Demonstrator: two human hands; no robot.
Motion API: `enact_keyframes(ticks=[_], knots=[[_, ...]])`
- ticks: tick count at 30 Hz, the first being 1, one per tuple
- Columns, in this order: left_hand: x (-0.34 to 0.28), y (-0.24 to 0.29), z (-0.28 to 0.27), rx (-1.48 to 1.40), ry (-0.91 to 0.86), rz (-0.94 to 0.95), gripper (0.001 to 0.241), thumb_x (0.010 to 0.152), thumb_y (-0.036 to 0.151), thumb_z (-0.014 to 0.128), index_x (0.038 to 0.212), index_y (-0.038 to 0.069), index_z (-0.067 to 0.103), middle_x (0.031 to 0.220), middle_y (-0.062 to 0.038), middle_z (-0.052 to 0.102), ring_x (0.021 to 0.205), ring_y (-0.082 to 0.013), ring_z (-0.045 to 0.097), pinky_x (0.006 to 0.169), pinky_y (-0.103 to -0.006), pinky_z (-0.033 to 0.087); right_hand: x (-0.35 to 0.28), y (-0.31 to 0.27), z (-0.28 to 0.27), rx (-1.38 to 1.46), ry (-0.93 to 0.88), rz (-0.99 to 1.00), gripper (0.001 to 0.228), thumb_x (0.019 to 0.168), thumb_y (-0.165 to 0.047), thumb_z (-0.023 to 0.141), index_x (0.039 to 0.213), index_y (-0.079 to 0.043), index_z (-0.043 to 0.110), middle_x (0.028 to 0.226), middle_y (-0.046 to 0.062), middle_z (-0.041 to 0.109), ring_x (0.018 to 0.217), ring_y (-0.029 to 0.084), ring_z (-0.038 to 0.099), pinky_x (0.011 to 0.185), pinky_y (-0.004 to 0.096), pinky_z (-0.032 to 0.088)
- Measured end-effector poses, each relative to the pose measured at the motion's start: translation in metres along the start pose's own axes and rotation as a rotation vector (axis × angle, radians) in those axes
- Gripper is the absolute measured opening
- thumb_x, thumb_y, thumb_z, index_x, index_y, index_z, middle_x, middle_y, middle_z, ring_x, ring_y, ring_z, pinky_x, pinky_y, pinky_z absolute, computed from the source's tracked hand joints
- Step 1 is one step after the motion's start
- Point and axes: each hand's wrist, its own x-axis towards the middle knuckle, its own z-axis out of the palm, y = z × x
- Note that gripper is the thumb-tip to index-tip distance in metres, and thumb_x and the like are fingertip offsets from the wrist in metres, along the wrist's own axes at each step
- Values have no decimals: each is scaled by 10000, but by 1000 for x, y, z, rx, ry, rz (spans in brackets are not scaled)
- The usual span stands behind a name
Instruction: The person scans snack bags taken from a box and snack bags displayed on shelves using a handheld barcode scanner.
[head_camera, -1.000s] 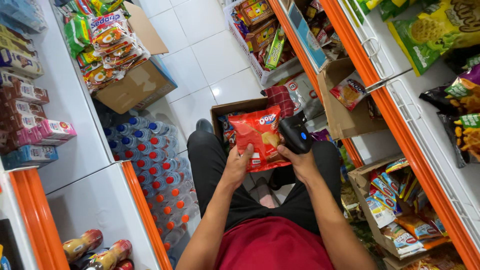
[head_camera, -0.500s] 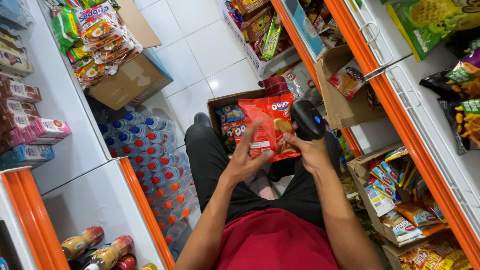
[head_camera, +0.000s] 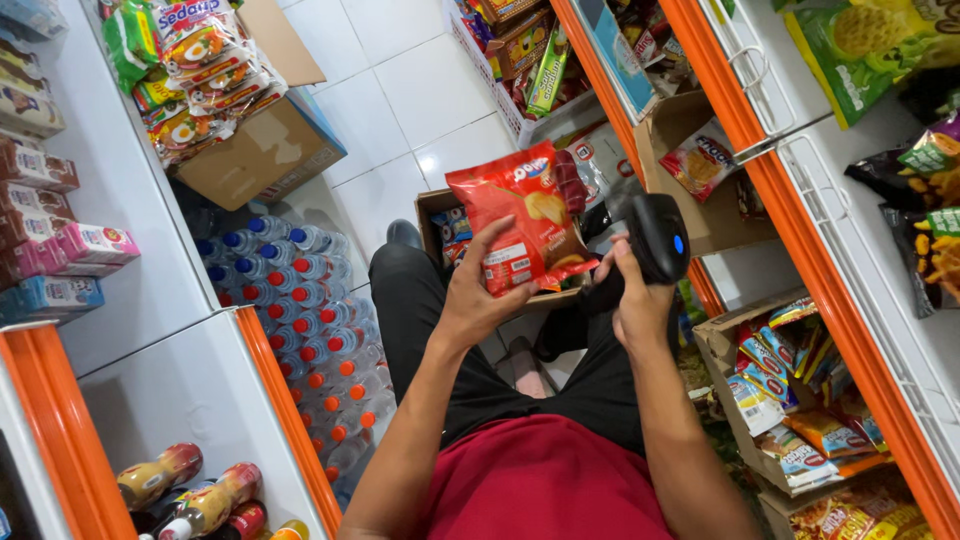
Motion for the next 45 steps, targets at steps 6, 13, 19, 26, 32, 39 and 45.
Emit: enact_keyframes(ticks=[6, 13, 19, 26, 32, 39, 45], knots=[[9, -2, -7, 90, 65, 70, 797, 827, 61, 846, 1517, 87, 445, 1335, -123, 657, 1181, -160, 669, 1014, -319, 583, -18, -12, 8, -319, -236, 41, 169, 943, -92, 726, 1082, -10, 673, 840, 37, 686, 670, 114, 657, 630, 276, 543], [13, -1, -8, 212, 103, 125, 783, 834, 56, 845, 1508, 124, 453, 1293, -154, 699, 1158, -186, 707, 982, -325, 593, -36, -29, 35, -661, -367, 127, 206, 865, -181, 794, 973, -15, 736, 684, 36, 710, 594, 94, 677, 562, 266, 538], [12, -1, -9, 229, 103, 139, 755, 846, 51, 813, 1509, 123, 459, 1303, -163, 696, 1166, -206, 715, 983, -337, 601, -40, -31, 41, -697, -376, 120, 251, 842, -209, 809, 970, -17, 711, 709, 32, 722, 605, 99, 698, 564, 268, 560], [12, 1, -7, 214, 94, 165, 729, 878, 129, 842, 1498, 107, 461, 1344, -176, 678, 1201, -227, 709, 998, -349, 599, -42, -31, 43, -684, -395, 150, 272, 832, -215, 815, 977, -16, 698, 733, 36, 730, 610, 100, 698, 560, 270, 562], [10, 1, -9, 186, 88, 137, 733, 876, 135, 836, 1502, 105, 458, 1340, -169, 683, 1199, -225, 704, 1003, -350, 594, -44, -30, 43, -697, -395, 166, 285, 822, -213, 822, 985, -17, 697, 735, 42, 728, 609, 105, 694, 558, 270, 560], [9, -1, -10, 188, 89, 119, 729, 877, 146, 833, 1502, 109, 461, 1327, -164, 694, 1192, -218, 712, 998, -344, 598, -44, -30, 44, -698, -409, 166, 309, 814, -220, 826, 999, -14, 689, 746, 46, 736, 613, 107, 707, 559, 274, 570], [10, -3, -10, 207, 110, 183, 723, 872, 131, 842, 1494, 111, 473, 1340, -180, 682, 1211, -240, 706, 1003, -359, 597, -44, -32, 46, -696, -403, 188, 313, 821, -219, 823, 1011, -9, 691, 744, 49, 728, 605, 105, 695, 551, 273, 565]])
